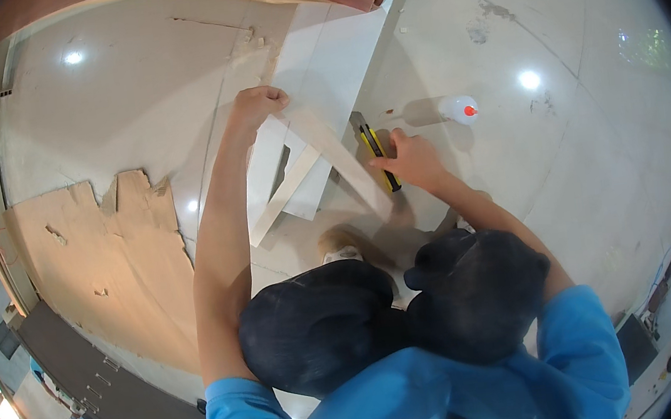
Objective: The person kneels on the floor and applies glue to the edge of a wooden furniture piece, then presses a white edge banding strip onto the glued edge. They use a utility knife to trim the excess banding and smooth the joint. A coworker briefly assists by holding the piece steady.
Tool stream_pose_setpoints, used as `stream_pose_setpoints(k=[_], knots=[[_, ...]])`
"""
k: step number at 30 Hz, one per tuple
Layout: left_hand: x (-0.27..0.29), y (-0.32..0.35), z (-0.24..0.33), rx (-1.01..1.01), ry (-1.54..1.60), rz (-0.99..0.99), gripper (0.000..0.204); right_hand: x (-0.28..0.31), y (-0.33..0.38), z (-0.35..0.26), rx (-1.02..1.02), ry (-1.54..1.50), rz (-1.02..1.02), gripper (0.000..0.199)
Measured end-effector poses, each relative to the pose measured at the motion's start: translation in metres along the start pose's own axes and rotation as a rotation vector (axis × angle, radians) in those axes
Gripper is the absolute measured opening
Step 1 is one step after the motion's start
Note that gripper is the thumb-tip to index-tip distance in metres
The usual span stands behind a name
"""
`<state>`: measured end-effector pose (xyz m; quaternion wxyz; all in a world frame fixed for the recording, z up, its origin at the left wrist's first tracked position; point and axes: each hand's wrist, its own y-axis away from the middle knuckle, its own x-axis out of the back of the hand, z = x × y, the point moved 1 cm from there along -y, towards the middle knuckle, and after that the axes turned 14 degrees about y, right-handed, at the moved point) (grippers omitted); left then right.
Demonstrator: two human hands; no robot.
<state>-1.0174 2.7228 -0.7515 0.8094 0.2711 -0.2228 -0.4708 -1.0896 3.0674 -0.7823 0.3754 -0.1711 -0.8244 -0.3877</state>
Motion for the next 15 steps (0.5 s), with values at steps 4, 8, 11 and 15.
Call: stream_pose_setpoints(k=[4,8,11,15], knots=[[-0.015,0.0,0.01,-0.028,-0.09,0.07,0.019,-0.01,-0.001,-0.019,0.023,0.214,0.144,0.054],[-0.037,-0.005,0.013,-0.033,-0.106,0.202,0.017,0.018,0.001,-0.008,-0.176,-0.153,0.042,0.046],[-0.046,-0.006,0.011,-0.124,-0.11,0.227,0.017,0.047,0.002,-0.012,-0.156,-0.326,0.173,0.04],[-0.057,0.0,0.007,-0.194,-0.176,0.332,0.019,0.069,-0.024,-0.05,0.101,-0.373,0.335,0.046]])
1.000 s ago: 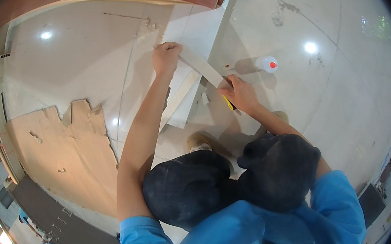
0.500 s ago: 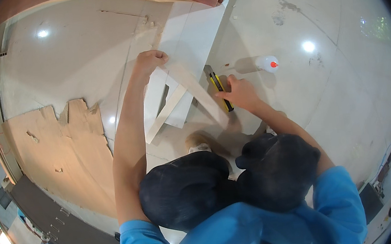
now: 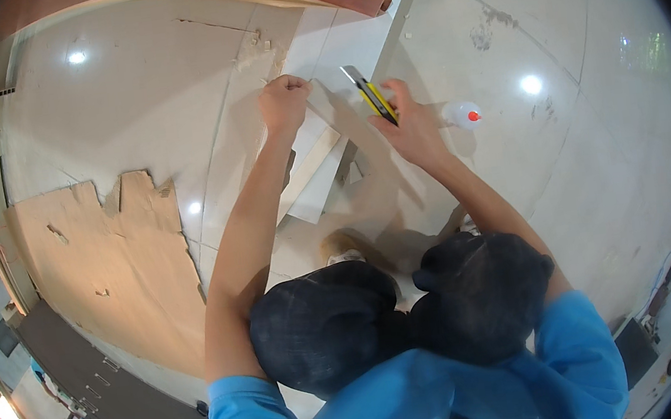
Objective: The person kneels on the floor and applies glue to the edge of a wooden furniture piece, then presses a white edge banding strip onto the glued edge. They use a utility knife to trim the excess banding and smooth the joint. A coworker briefly assists by holding the piece steady.
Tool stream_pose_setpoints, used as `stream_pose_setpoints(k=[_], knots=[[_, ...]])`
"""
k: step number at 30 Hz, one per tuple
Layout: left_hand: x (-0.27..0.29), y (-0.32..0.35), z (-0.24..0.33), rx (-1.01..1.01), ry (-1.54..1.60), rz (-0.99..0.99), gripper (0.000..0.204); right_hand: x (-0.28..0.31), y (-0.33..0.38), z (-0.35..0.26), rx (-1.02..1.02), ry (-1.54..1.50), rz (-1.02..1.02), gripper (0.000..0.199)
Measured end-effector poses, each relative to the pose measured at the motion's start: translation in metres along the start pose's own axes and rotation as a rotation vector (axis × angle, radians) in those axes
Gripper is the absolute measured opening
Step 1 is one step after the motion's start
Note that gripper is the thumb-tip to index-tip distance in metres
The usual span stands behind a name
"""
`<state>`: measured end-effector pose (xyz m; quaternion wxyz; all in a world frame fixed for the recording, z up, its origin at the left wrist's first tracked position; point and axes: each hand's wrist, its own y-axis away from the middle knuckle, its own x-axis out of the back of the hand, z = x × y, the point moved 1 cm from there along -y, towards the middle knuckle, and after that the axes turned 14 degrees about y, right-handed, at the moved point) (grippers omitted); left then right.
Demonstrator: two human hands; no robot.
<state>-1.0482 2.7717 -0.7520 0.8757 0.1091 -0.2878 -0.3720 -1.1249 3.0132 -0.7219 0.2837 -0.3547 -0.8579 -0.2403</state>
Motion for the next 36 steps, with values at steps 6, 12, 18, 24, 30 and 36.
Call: stream_pose_setpoints(k=[6,12,18,24,30,36], knots=[[-0.011,0.018,-0.003,-0.128,0.006,0.15,0.033,-0.015,-0.019,-0.027,0.177,0.26,-0.067,0.056],[-0.015,0.022,-0.006,-0.169,0.077,0.153,0.034,-0.021,-0.016,-0.027,0.293,0.39,-0.042,0.051],[-0.015,0.023,-0.006,-0.147,0.105,0.138,0.029,-0.023,-0.017,-0.029,0.341,0.463,-0.014,0.049],[-0.016,0.023,-0.008,-0.179,0.113,0.141,0.015,-0.028,-0.018,-0.028,0.362,0.487,-0.004,0.052],[-0.018,0.022,-0.01,-0.196,0.085,0.14,0.01,-0.035,-0.015,-0.031,0.362,0.613,-0.015,0.053],[-0.019,0.019,-0.014,-0.226,0.065,0.154,0.008,-0.039,-0.016,-0.039,0.375,0.724,-0.09,0.062]])
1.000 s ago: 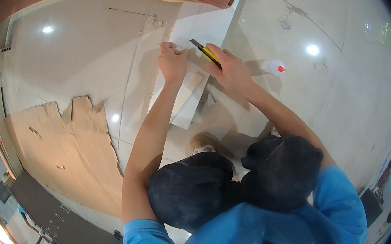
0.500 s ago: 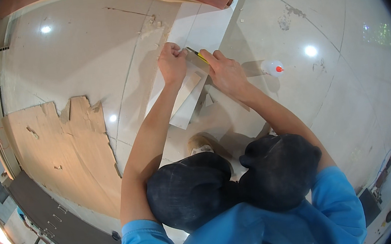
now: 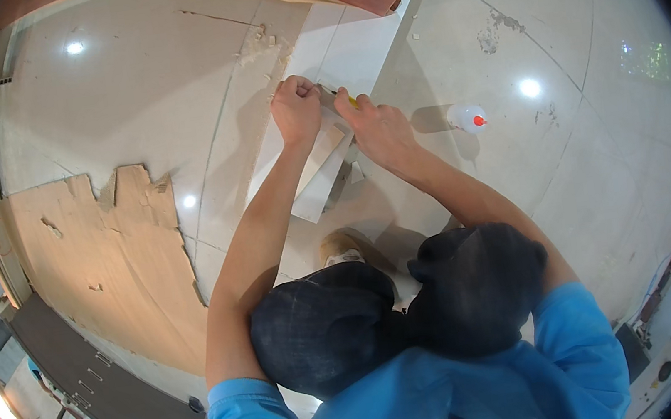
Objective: The person kneels on the floor and applies glue to the edge of a wooden furniture piece, then presses a white edge banding strip onto the glued edge. They use a utility knife to trim the excess banding and smooth the joint. A coworker briefly assists by holding the piece steady.
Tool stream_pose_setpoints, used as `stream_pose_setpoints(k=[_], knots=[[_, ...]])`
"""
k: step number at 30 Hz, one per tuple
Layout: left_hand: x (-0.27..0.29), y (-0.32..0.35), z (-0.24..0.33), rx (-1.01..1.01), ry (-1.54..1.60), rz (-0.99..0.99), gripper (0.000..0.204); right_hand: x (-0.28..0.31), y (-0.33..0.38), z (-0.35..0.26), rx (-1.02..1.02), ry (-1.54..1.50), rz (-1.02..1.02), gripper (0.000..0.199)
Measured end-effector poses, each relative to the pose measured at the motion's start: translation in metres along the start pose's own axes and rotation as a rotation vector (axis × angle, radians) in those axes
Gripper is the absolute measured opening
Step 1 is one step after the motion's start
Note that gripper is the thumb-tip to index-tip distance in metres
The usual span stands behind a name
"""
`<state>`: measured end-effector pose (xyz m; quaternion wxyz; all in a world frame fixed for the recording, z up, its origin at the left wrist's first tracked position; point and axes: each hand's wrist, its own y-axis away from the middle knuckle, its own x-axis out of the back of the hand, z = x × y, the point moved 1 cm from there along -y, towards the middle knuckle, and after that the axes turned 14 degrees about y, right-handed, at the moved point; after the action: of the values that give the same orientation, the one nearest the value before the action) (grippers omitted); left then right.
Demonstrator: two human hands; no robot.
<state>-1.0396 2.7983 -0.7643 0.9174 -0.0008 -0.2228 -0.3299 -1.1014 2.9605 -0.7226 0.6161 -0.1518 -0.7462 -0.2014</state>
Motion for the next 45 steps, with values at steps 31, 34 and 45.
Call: stream_pose_setpoints(k=[31,34,45], knots=[[-0.007,0.004,0.006,0.013,-0.172,0.031,0.006,0.017,-0.001,0.0,0.059,-0.002,-0.088,0.049],[-0.007,0.005,0.006,0.019,-0.174,0.023,0.005,0.017,0.0,0.0,0.049,-0.02,-0.116,0.05],[-0.009,0.004,0.005,0.007,-0.215,0.028,0.005,0.021,0.0,0.002,0.045,-0.045,-0.162,0.052]])
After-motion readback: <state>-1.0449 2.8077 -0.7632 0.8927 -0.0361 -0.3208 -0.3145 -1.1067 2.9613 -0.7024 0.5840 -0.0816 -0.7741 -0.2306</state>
